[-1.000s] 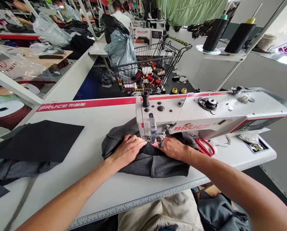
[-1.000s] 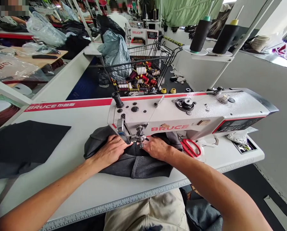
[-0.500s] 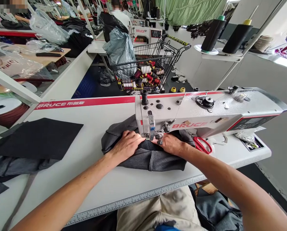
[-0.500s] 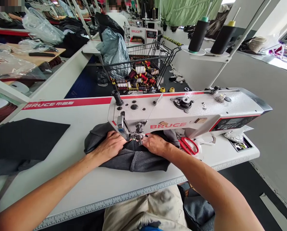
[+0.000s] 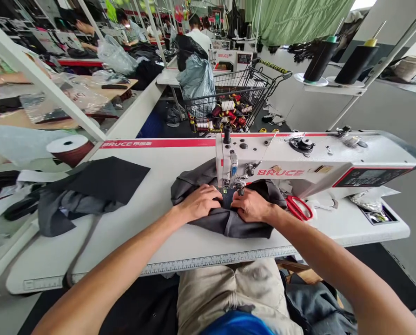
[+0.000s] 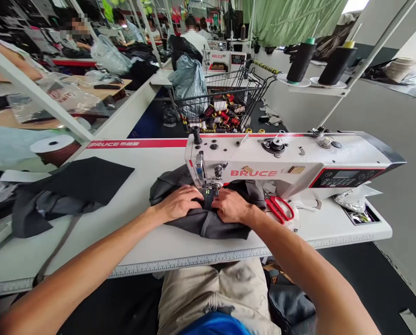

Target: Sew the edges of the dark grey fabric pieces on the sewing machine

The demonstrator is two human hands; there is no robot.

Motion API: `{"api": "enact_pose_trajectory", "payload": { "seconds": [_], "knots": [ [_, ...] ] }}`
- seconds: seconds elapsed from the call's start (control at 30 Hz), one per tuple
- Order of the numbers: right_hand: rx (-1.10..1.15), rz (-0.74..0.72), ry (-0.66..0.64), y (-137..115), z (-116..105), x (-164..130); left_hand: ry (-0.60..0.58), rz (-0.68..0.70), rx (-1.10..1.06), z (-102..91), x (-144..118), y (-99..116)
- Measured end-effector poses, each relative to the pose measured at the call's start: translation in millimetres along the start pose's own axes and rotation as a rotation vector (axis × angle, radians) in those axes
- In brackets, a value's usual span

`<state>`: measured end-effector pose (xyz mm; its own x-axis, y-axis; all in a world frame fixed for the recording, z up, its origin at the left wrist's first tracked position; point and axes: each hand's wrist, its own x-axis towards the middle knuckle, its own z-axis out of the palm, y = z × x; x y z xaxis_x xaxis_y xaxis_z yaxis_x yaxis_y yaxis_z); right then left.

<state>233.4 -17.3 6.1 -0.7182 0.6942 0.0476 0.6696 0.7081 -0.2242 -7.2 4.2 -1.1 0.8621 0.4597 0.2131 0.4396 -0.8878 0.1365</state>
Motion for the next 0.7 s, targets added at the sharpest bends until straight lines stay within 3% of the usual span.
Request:
{"api": "enact_pose_trajectory", "payload": {
  "seconds": [0.1,0.2,0.27,0.33,0.37,0.43,0.6,0.7],
  "knots": [
    [0.078,-0.121,-0.159,-28.8,-7.3,-27.0,-0.152,0.002,-0.138,-20.2,-6.6,42.3],
    [0.142,-0.145,-0.337,-57.6,-6.7,-61.9,-0.298,-0.07,-0.134,-33.2,-17.5,86.5],
    [0.147,-0.157,-0.428,-72.7,-4.3,-81.7,-0.335,-0.119,-0.065,-37.5,-23.2,107.5],
    [0.175,-0.137,-0.439,-82.3,-2.7,-92.4,-0.334,-0.191,-0.011,-40.3,-24.0,118.6],
    [0.222,-0.109,-0.386,-84.9,-2.0,-93.3,-0.315,-0.244,0.009,-41.4,-21.9,120.5],
    [0.411,-0.014,-0.15,-86.4,0.7,-85.5,-0.23,-0.365,0.028,-41.7,-12.2,118.2],
    [1.119,0.491,0.71,-84.6,27.3,-30.3,0.147,-0.537,-0.22,-17.9,26.3,93.6],
    [1.107,0.658,1.015,-87.5,48.5,-1.8,0.182,-0.519,-0.337,6.3,36.5,80.5]
  ]
}}
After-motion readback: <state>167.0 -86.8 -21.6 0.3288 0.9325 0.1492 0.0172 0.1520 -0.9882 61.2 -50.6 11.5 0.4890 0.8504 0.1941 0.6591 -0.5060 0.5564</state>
